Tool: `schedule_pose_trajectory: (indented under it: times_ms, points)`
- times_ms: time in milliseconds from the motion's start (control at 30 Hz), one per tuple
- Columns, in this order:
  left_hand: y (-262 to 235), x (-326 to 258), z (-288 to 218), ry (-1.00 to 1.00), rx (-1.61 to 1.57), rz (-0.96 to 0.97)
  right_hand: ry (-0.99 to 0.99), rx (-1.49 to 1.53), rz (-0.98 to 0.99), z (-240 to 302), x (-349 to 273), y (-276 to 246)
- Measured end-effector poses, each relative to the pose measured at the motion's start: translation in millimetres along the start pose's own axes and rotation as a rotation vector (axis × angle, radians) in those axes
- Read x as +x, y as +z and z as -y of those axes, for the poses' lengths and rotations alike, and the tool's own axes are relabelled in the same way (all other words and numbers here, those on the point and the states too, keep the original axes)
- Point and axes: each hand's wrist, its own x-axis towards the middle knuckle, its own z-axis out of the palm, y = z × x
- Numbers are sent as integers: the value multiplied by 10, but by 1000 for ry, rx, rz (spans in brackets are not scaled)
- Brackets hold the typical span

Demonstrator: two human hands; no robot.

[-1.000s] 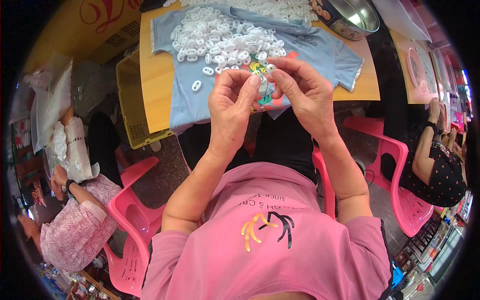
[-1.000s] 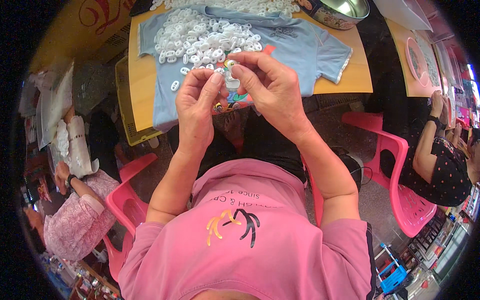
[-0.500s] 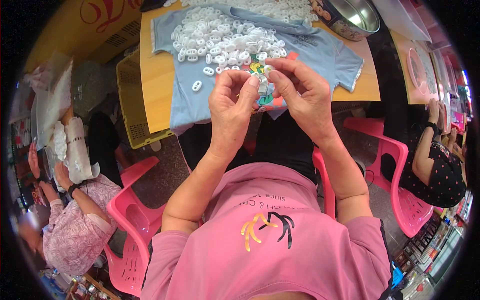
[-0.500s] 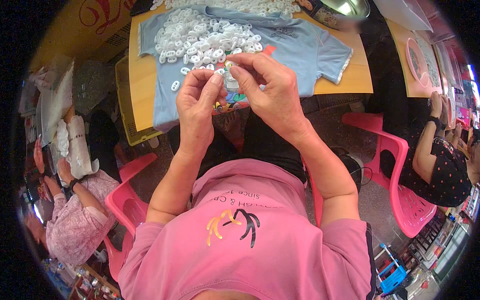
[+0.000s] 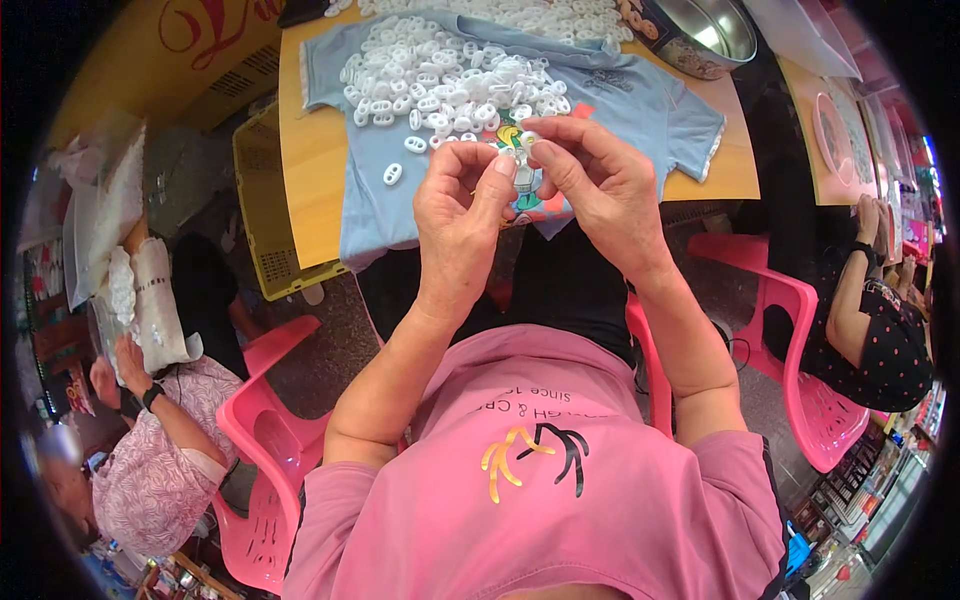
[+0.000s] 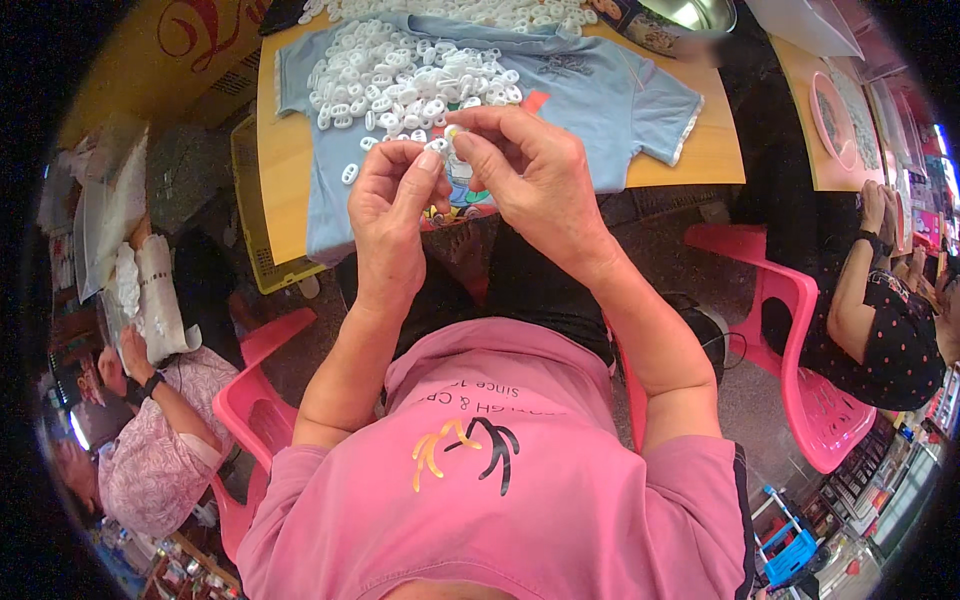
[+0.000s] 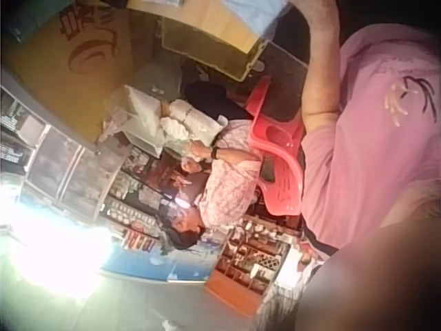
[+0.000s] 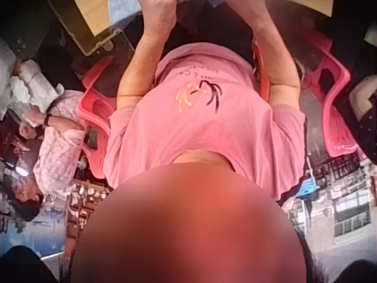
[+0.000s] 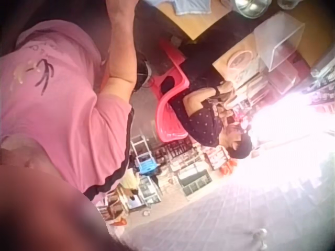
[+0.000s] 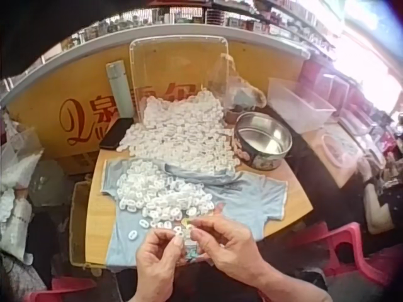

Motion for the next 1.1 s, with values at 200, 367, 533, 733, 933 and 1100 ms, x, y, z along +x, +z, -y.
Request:
schedule_pose_trajectory:
  times_ms: [200, 367, 533, 733, 933, 1100]
  points:
    - [14, -5, 2, 10, -14, 7, 14, 95, 15, 1, -11, 31]
    - [13, -7, 0, -17, -99, 20, 2, 129, 8, -46, -10, 34]
    - [-45, 24, -10, -111, -194, 55, -82, 86, -12, -125, -42, 103]
    - [-120, 68, 31, -146, -169, 105, 22, 196, -32, -133, -22, 124]
    - [-161, 90, 85, 27, -92, 202, 176, 530, 96, -33, 4, 25]
    - [-201, 69, 123, 158, -29, 381, 254, 723, 181, -38, -38, 134]
